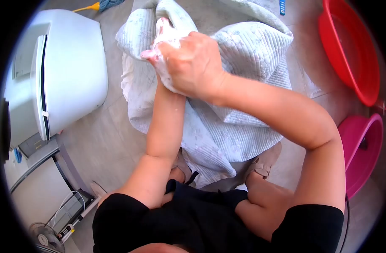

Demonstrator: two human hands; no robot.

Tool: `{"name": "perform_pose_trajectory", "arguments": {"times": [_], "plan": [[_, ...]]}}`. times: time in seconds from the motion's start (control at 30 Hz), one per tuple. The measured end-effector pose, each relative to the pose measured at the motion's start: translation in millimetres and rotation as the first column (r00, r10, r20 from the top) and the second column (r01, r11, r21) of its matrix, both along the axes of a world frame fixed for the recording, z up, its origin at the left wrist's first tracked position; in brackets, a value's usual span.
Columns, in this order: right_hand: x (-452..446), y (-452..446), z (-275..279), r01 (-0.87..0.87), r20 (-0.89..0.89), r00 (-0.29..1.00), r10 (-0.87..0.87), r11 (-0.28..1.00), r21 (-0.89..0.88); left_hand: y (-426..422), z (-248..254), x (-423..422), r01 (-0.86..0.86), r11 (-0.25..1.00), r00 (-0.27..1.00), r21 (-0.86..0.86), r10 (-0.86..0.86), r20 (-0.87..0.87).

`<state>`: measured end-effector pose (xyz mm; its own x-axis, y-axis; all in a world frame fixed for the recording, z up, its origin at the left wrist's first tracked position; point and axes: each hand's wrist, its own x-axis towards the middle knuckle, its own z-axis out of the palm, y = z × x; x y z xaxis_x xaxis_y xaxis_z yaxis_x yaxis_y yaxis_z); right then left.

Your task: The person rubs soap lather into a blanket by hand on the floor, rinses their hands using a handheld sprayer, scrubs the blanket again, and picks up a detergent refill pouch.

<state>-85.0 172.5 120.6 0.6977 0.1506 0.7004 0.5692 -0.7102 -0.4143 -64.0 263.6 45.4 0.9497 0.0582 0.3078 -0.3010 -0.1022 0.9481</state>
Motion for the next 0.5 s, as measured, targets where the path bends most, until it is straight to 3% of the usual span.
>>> {"name": "perform_pose_trajectory", "arguments": {"times": [0.03,0.07,0.1,0.13,0.23,0.33,0.37,0.43,0.5], "plan": [[8.0,-3.8,-4.3,-0.074,0.041,0.996,0.075,0.997,-0.038,-0.8,28.9,-7.4,0.029,0.986,0.997,0.165,-0.040,0.066],[19.1,-8.9,-5.2,-0.033,0.019,0.999,0.033,0.998,-0.046,-6.5,49.6,-11.1,0.089,0.862,0.953,-0.500,-0.220,-0.210],[32.1,-15.9,-3.6,0.014,-0.007,1.000,-0.014,0.998,-0.056,-13.6,66.1,-14.5,-0.099,0.368,0.804,-0.924,-0.518,-0.292],[47.5,-22.1,-4.1,0.033,-0.111,0.993,-0.040,0.997,-0.069,-24.5,75.4,-18.8,-0.121,0.510,0.869,-0.852,-0.360,-0.339],[17.8,-13.1,2.8,0.132,-0.110,0.985,-0.134,0.991,-0.020,-12.1,43.7,-13.0,0.186,0.474,0.872,-0.860,-0.483,-0.078],[1.1,-6.2,-1.2,-0.101,0.033,0.994,0.102,0.995,-0.025,-23.6,29.1,3.6,0.391,0.394,0.901,-0.831,-0.348,0.259],[13.4,-13.2,-5.2,-0.152,0.051,0.986,0.156,0.985,-0.078,-21.7,30.7,-3.4,0.188,0.407,0.927,-0.894,-0.374,0.024],[45.0,-27.0,-5.3,-0.009,-0.124,0.992,-0.007,0.992,-0.126,-25.9,76.5,-17.2,-0.228,0.453,0.797,-0.862,-0.422,-0.433],[39.5,-28.9,-10.9,0.013,-0.072,0.997,-0.017,0.998,-0.063,-21.0,68.3,-19.9,-0.030,0.343,0.810,-0.939,-0.541,-0.224]]}}
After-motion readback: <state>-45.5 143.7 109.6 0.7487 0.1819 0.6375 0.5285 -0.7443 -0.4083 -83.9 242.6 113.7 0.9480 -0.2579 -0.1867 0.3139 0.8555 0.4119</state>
